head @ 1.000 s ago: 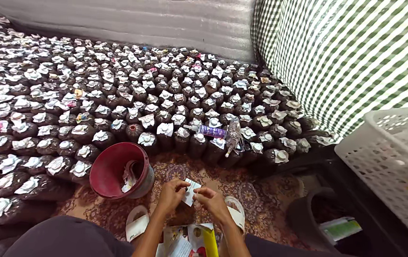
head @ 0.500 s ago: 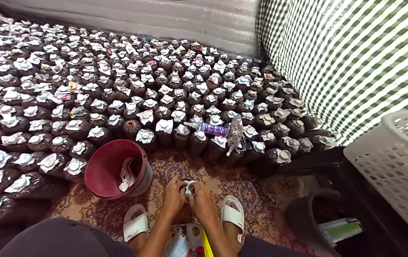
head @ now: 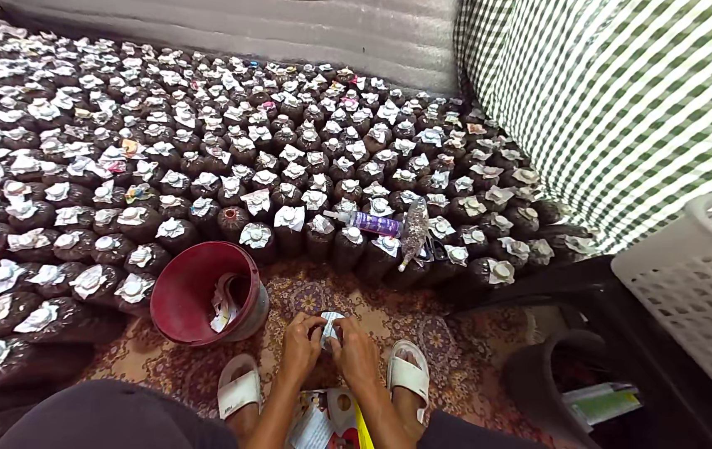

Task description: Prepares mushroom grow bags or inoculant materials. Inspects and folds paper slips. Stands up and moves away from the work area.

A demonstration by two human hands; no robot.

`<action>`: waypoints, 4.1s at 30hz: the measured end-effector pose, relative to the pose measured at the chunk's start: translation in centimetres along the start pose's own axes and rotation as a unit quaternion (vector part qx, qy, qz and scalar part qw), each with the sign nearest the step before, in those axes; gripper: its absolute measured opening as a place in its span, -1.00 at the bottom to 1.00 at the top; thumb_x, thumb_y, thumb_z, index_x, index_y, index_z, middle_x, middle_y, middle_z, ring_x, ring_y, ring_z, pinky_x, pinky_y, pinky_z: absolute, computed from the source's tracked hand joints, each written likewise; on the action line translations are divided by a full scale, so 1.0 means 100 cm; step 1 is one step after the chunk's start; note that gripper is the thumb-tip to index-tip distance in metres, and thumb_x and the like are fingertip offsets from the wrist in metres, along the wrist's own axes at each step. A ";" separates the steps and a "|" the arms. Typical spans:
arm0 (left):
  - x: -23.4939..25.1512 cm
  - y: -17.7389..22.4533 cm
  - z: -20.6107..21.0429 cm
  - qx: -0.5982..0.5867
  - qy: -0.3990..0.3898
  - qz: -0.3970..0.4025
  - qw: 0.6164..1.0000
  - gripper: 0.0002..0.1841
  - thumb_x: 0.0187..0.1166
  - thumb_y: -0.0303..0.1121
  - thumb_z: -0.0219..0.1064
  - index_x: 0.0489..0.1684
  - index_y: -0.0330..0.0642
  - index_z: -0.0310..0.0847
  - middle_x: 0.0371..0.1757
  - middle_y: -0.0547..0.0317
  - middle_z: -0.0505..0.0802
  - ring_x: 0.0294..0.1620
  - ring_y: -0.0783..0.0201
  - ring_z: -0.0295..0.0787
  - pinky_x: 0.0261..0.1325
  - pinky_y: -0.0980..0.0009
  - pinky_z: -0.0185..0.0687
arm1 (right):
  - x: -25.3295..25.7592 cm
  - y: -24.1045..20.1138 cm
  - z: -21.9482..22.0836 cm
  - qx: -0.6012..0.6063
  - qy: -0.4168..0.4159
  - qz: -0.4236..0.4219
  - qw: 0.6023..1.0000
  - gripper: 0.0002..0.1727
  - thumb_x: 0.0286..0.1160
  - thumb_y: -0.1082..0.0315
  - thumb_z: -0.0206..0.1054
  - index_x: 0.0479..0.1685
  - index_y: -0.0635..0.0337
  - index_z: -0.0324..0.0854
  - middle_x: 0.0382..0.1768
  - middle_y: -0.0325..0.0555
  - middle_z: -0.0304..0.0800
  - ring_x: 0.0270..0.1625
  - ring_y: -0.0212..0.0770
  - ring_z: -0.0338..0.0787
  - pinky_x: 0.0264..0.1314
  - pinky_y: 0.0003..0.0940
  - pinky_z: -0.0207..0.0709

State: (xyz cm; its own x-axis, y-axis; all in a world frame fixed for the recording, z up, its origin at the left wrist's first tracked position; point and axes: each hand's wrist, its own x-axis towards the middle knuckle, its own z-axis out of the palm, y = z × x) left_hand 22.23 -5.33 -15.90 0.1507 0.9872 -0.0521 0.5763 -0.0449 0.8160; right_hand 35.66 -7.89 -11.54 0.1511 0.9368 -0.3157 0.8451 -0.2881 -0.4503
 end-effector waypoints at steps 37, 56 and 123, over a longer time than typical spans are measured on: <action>0.015 0.042 -0.017 0.146 -0.152 -0.079 0.974 -0.58 0.42 -0.25 0.44 0.27 -0.11 0.75 0.26 0.00 0.78 0.21 0.08 0.77 0.35 0.12 0.65 | 0.019 0.008 0.034 0.039 -0.011 -0.019 0.999 -0.48 0.46 0.45 0.20 0.48 0.05 0.59 0.37 -0.01 0.75 0.12 0.07 0.87 0.13 0.11 0.70; 0.063 0.005 -0.045 0.123 -0.254 -0.036 0.959 -0.59 0.35 -0.19 0.57 0.18 -0.07 0.83 0.16 0.03 0.83 0.12 0.14 0.80 0.33 0.09 0.68 | -0.002 0.052 -0.011 0.498 -0.058 0.002 0.865 -0.82 0.31 0.25 0.41 -0.54 0.12 0.71 -0.26 -0.23 0.73 -0.11 -0.33 0.68 0.02 -0.31 0.55; 0.013 -0.034 -0.015 0.048 -0.099 0.053 0.993 -0.41 0.63 -0.12 0.33 0.44 -0.47 0.53 0.39 -0.48 0.65 0.41 -0.12 0.65 0.48 0.13 0.57 | -0.347 0.322 -0.018 0.536 0.000 0.487 0.689 -0.42 0.86 0.10 0.03 0.81 0.01 0.18 0.47 0.17 0.64 0.39 0.22 0.71 0.31 0.28 0.59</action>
State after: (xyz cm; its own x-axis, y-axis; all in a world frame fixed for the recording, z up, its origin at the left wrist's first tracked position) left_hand 19.33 -3.64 -17.87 0.3641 0.9272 -0.0881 0.6206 -0.1710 0.7653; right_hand 58.57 -49.34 -13.56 0.3791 0.1950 -0.9046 -0.5224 -0.7618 -0.3831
